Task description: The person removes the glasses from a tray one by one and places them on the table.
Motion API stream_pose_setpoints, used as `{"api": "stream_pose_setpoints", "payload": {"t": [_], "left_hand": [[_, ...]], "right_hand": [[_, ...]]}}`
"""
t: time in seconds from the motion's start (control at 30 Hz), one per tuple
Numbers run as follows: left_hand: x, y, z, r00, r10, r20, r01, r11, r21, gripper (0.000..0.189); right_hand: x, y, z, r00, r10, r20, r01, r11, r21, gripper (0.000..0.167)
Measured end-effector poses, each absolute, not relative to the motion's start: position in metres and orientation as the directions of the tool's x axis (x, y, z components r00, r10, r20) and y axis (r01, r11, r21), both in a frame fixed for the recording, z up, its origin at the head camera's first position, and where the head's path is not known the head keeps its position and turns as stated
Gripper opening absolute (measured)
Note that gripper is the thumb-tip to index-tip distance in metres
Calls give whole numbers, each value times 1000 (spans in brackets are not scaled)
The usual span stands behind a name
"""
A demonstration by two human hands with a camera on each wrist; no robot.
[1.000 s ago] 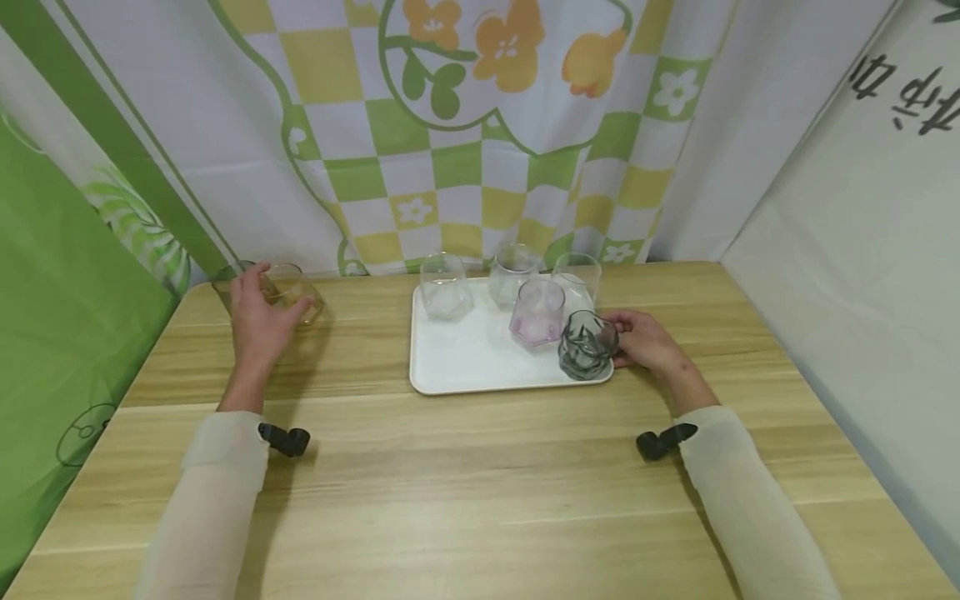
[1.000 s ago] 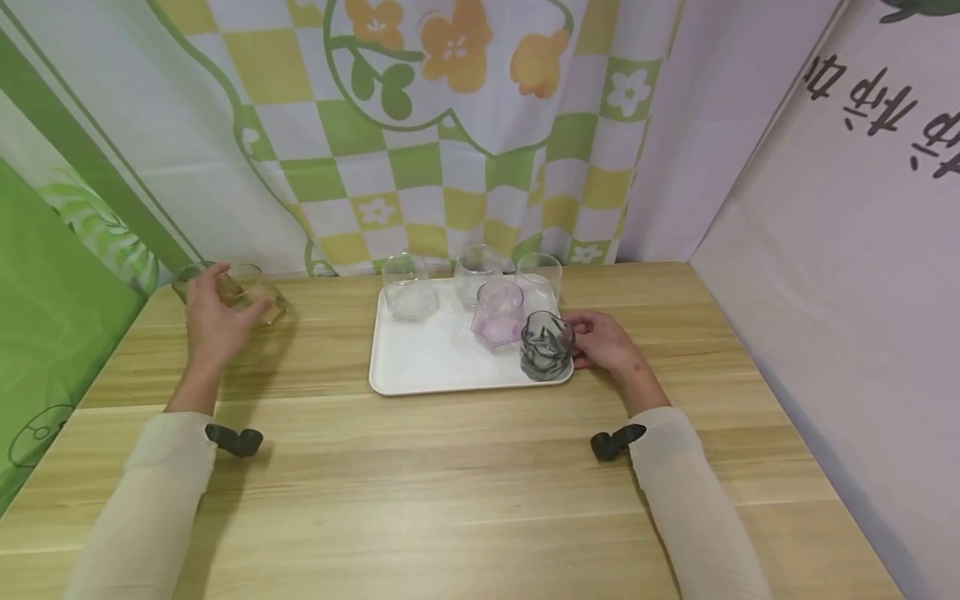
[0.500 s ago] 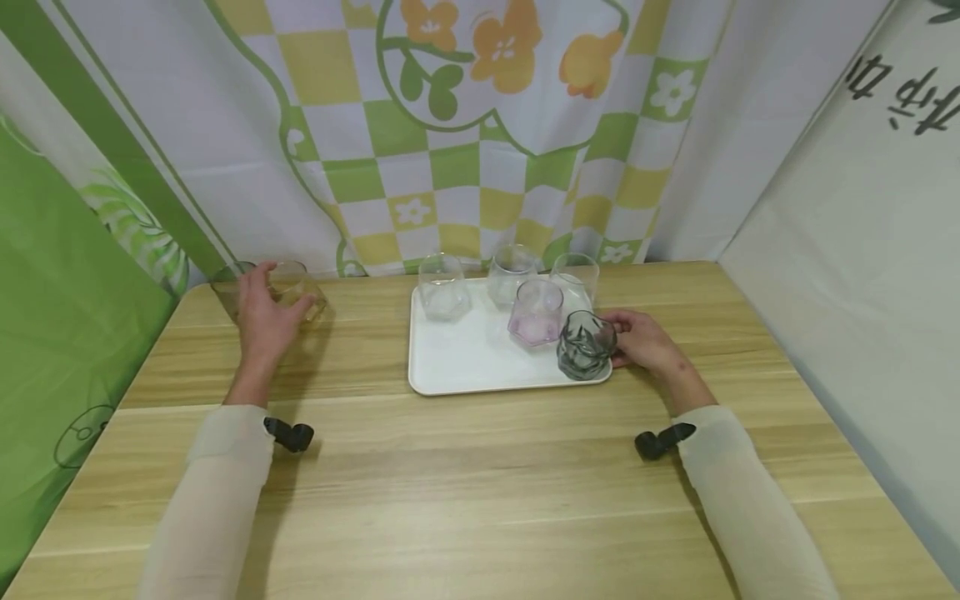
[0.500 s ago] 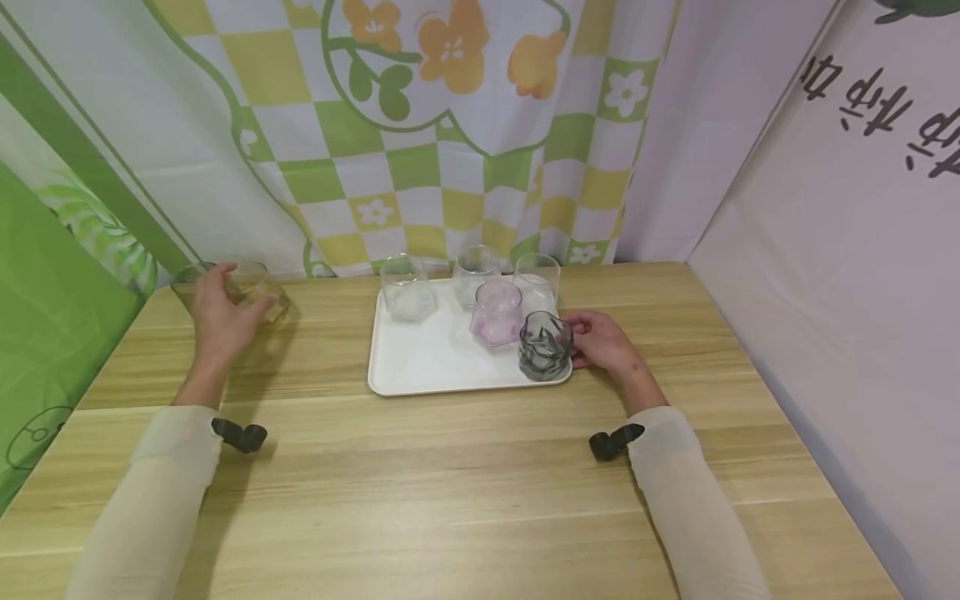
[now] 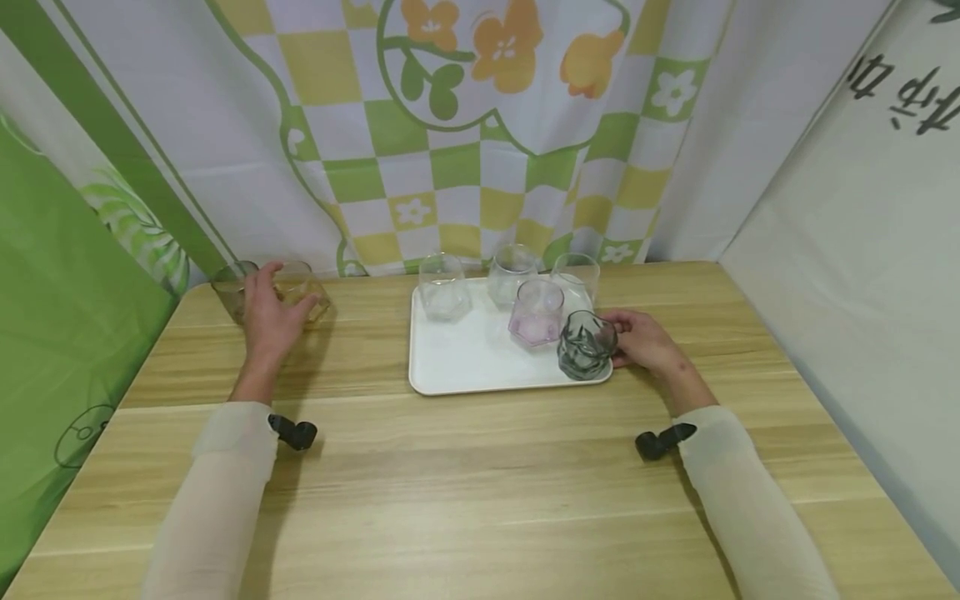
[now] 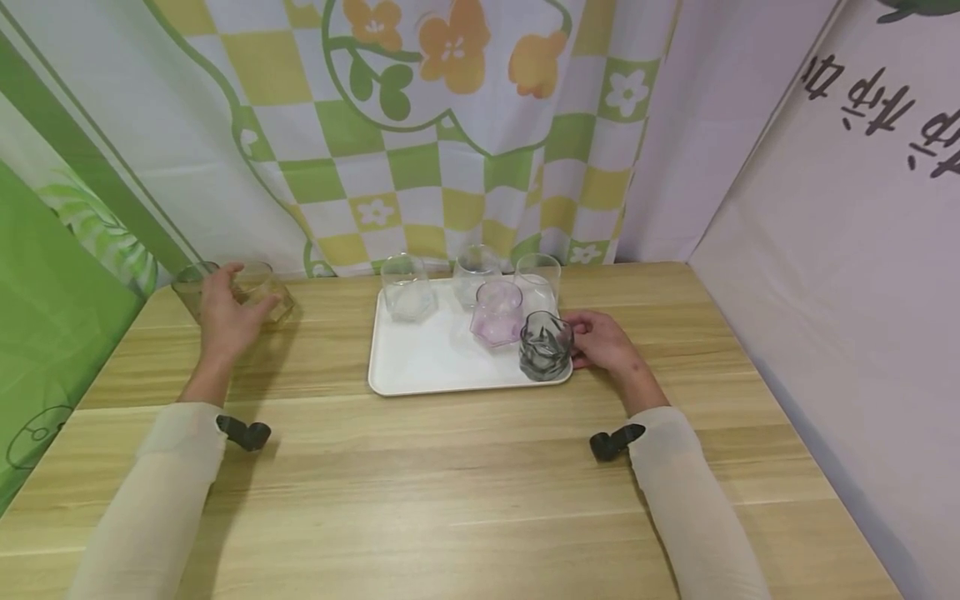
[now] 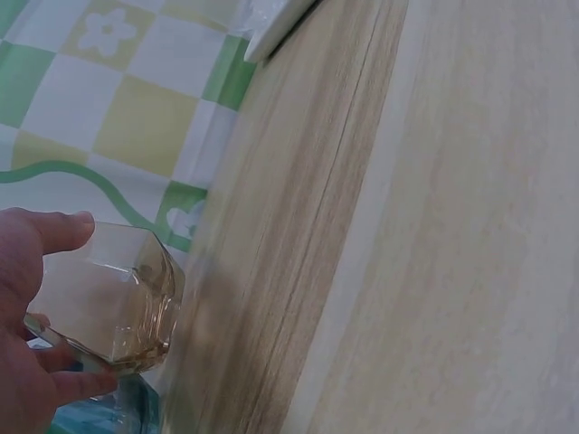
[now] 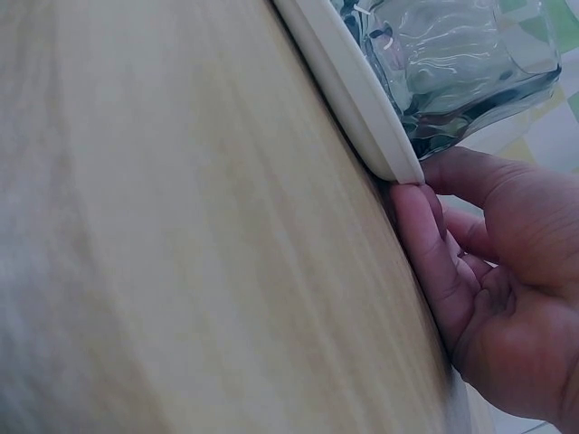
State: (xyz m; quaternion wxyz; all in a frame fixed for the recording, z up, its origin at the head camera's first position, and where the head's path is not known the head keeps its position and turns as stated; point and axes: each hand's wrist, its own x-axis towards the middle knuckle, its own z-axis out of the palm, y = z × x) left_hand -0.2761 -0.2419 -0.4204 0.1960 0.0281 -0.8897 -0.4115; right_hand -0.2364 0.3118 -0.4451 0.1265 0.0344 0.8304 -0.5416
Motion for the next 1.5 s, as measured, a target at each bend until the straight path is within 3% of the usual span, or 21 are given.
{"api": "stream_pose_setpoints", "payload": {"t": [1.0,1.5], "left_hand": [[-278,-246,-415,-962,-155,226,58,689,723,84],[-274,-233,-406,-925,-163,342,140,691,709,74]], "right_hand": [[-241,315,-451,-964,-83,-251,199,397,-896,45],[-237,312,-446,-968,-79,-240,187,412,-892,46]]}}
